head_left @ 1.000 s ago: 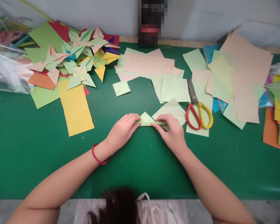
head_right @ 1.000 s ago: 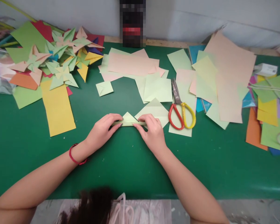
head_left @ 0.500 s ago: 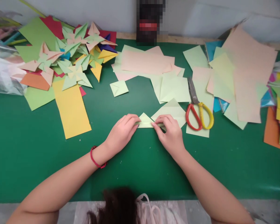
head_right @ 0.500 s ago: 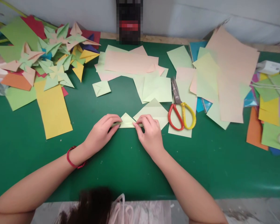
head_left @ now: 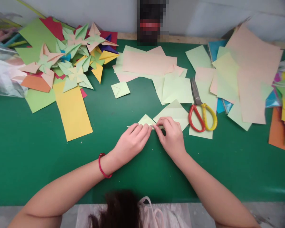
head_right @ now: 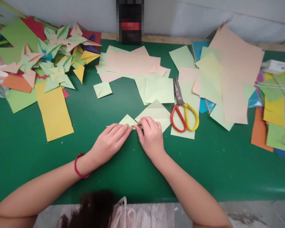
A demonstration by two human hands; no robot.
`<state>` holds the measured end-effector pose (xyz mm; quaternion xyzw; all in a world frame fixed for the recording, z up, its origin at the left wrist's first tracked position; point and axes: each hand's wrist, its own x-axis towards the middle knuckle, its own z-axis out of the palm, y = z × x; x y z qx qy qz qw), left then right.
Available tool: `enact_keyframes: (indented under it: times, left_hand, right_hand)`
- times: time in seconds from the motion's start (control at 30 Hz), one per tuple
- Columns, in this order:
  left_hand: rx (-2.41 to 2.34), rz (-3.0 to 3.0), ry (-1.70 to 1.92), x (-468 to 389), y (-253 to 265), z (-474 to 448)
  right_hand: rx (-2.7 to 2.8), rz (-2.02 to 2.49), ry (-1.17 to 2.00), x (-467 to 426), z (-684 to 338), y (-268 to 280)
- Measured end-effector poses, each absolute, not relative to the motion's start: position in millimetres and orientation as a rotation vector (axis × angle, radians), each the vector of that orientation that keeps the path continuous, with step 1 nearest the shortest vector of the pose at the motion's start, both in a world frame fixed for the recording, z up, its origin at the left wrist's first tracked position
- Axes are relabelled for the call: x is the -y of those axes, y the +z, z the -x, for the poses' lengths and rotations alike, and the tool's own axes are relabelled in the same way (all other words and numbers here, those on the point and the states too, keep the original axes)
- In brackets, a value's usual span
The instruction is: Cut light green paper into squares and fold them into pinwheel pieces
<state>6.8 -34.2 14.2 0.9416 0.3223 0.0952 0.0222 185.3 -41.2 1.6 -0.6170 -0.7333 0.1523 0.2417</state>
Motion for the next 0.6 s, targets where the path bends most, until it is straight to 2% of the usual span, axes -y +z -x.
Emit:
enact_keyframes:
  times: [0.3,0.6]
  left_hand:
    - [-1.201,-2.843,-0.023,60.5,12.9,-25.3]
    - [-1.193,-2.697,0.16,58.1,4.1,-12.2]
  right_hand:
    - [2.145,1.737,0.125,42.8,-179.2,-1.9]
    - [2.084,1.782,0.148,46.2,-182.5,-0.6]
